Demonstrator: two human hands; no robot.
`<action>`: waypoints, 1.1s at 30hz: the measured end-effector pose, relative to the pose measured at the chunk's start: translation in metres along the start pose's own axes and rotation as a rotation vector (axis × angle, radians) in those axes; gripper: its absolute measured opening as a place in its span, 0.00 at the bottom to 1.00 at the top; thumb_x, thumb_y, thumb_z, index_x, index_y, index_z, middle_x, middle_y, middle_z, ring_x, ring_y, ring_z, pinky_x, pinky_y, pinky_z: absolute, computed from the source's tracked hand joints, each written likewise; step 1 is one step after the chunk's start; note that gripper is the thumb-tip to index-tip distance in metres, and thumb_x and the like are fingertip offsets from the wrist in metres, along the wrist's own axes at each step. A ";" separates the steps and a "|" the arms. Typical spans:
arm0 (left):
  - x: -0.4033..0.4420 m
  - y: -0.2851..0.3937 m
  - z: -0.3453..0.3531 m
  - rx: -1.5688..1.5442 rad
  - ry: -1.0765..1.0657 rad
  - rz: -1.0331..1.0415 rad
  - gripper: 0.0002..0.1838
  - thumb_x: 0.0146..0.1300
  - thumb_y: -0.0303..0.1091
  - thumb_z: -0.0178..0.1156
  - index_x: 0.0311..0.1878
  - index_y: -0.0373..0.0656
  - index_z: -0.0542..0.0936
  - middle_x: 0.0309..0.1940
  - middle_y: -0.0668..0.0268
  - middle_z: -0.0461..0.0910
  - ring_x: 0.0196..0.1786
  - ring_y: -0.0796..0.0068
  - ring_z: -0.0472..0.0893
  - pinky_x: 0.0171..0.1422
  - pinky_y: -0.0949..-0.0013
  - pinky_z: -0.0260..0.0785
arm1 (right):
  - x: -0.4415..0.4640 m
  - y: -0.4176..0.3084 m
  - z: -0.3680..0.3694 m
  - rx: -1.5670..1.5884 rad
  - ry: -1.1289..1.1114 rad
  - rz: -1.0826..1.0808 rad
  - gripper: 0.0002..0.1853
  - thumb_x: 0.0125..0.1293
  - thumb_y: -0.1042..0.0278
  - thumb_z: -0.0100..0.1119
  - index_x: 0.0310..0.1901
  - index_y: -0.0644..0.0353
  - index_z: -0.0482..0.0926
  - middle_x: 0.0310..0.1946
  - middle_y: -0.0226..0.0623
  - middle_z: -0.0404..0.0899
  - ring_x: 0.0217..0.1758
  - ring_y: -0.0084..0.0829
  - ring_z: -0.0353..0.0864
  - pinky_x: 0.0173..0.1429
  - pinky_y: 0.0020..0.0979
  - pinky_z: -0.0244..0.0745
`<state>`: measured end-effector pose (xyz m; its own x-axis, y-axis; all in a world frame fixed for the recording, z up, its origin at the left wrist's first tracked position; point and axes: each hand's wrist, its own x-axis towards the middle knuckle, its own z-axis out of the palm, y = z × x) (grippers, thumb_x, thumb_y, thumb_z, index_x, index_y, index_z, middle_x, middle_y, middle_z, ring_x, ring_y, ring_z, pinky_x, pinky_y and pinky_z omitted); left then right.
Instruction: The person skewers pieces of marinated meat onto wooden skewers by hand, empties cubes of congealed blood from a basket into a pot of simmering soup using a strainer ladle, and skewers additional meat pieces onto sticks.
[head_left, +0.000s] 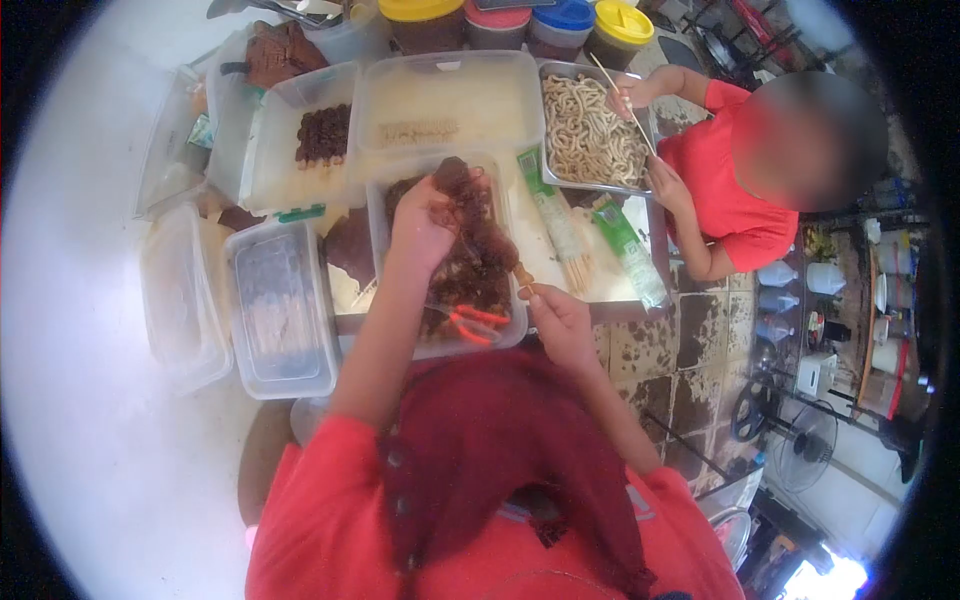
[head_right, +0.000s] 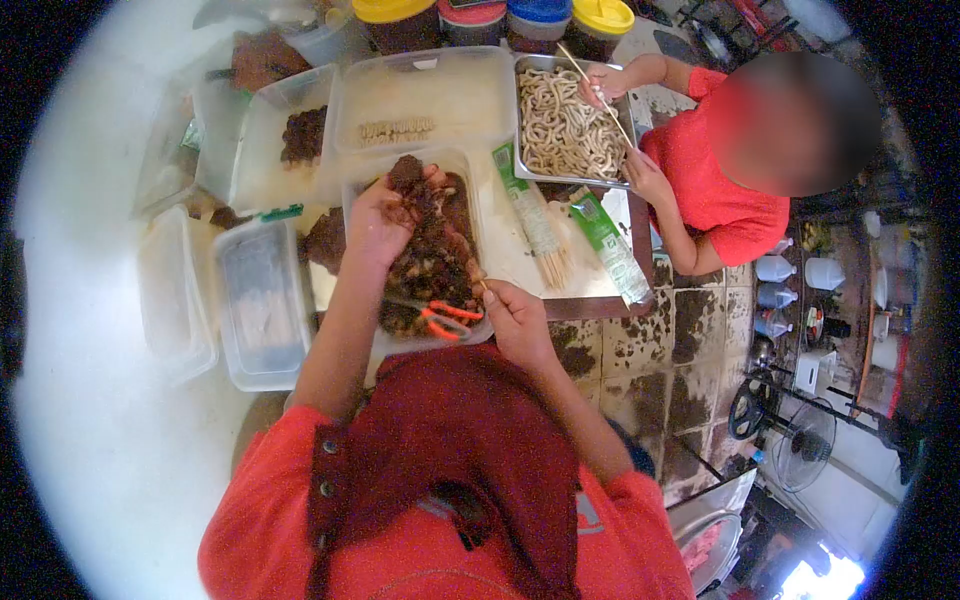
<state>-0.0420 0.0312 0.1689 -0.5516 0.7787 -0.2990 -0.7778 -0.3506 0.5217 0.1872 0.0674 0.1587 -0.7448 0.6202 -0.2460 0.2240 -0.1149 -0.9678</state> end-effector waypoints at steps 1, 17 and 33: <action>0.001 -0.001 -0.006 -0.102 -0.009 0.004 0.10 0.64 0.28 0.49 0.43 0.31 0.73 0.39 0.54 0.77 0.42 0.63 0.79 0.47 0.63 0.74 | -0.002 0.002 0.001 0.009 -0.004 -0.007 0.11 0.66 0.71 0.48 0.43 0.69 0.76 0.33 0.33 0.79 0.38 0.19 0.73 0.45 0.23 0.69; 0.011 -0.004 -0.023 0.211 0.006 0.112 0.10 0.66 0.32 0.49 0.42 0.34 0.71 0.35 0.57 0.76 0.39 0.62 0.77 0.42 0.64 0.73 | -0.003 0.003 0.003 -0.057 -0.072 -0.053 0.11 0.67 0.70 0.48 0.43 0.70 0.75 0.33 0.31 0.78 0.38 0.19 0.72 0.44 0.23 0.68; 0.003 -0.001 -0.012 0.179 -0.092 0.075 0.09 0.65 0.32 0.52 0.41 0.35 0.73 0.36 0.56 0.77 0.42 0.61 0.78 0.47 0.63 0.73 | 0.004 0.021 0.010 0.163 -0.085 0.107 0.13 0.67 0.67 0.48 0.43 0.68 0.76 0.30 0.26 0.75 0.34 0.16 0.69 0.38 0.22 0.67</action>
<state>-0.0463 0.0274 0.1577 -0.5702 0.8006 -0.1841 -0.6649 -0.3182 0.6757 0.1829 0.0595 0.1371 -0.7739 0.5309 -0.3452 0.2052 -0.3054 -0.9298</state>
